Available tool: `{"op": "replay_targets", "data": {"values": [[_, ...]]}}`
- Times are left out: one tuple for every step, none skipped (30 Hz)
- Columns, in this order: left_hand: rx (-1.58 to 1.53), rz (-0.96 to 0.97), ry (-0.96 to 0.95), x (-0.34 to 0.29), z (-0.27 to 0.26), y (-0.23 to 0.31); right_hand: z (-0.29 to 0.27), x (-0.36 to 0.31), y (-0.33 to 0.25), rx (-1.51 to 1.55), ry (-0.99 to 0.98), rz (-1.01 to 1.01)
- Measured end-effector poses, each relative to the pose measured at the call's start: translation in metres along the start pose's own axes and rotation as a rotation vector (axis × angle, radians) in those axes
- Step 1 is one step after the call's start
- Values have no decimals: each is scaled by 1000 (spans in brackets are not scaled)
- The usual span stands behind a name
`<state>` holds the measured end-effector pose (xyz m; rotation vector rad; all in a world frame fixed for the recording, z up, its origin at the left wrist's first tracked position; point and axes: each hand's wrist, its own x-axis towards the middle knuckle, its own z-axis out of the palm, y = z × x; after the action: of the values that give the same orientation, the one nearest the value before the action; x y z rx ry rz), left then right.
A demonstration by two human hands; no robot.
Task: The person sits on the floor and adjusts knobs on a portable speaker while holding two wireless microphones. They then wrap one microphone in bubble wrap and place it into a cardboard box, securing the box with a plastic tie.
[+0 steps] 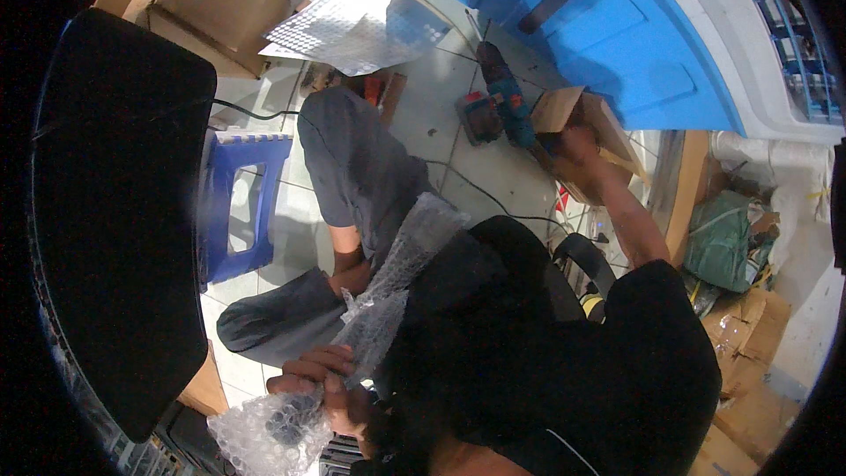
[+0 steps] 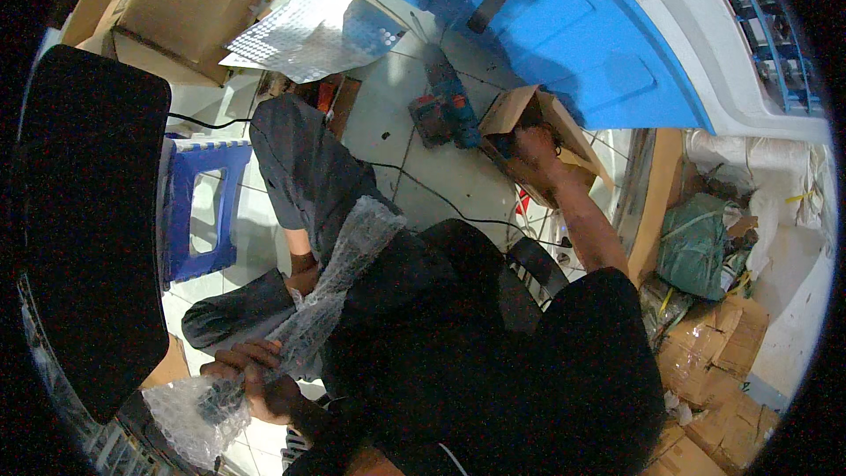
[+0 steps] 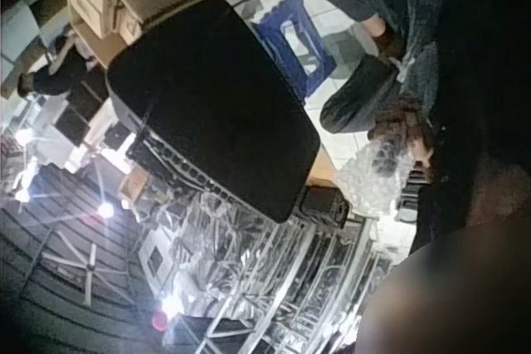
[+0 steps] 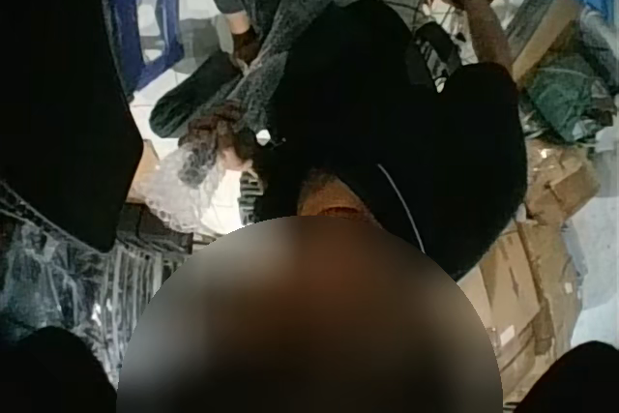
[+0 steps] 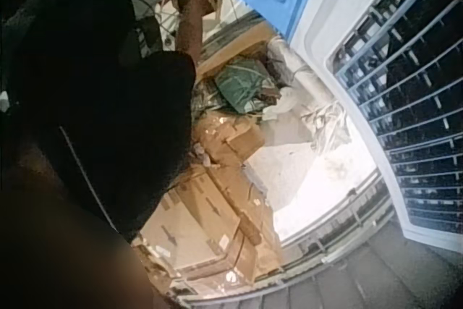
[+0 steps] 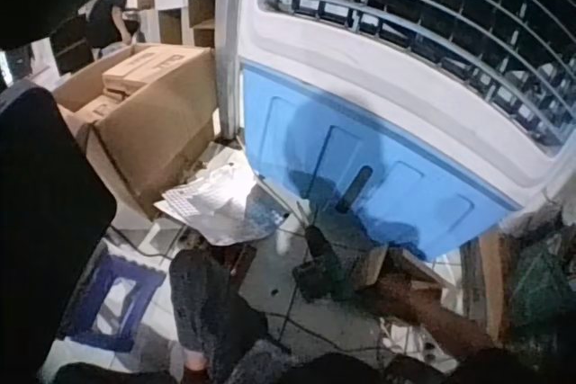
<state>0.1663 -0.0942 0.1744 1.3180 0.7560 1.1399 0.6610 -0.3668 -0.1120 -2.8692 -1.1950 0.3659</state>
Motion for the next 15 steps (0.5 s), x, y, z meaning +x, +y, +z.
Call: {"op": "replay_targets", "data": {"values": [[10,4,-10,0,0,0,-8,-3,-12,-200,-22,-28],[3,3,-14,-1,0,-1,-15,-4,-22,-399,-44,-56],[-4,10,-27,-1,0,-2,-21,-5,-29,-375,-166,1],[-15,17,-38,-1,-1,-2,-24,-3,-32,-350,-287,54],[-27,23,-44,-2,-1,-2,-24,-1,-34,-298,-343,52],[-45,27,-51,-2,-1,-2,-21,3,-32,-289,-406,85],[-62,24,-62,-2,-1,-2,-16,9,-28,-257,-404,68],[-70,19,-69,-2,-1,-1,-11,15,-21,-236,-395,87],[-76,7,-76,-2,-2,-1,-4,20,-17,-148,-299,-71],[-81,-7,-83,-2,-2,-1,2,24,-12,-69,-198,-194],[-82,-8,-75,-2,-2,-1,3,26,-7,10,-96,-316],[-84,-9,-67,-3,-2,-2,3,27,-5,1,-108,-389],[-83,-16,-61,-3,-1,-2,-3,28,-2,-7,-121,-462],[-99,-22,-38,-4,-1,-3,-10,27,-3,-1,-177,-466],[-112,-35,-17,-5,-1,-3,-20,28,-6,6,-232,-469]]}}
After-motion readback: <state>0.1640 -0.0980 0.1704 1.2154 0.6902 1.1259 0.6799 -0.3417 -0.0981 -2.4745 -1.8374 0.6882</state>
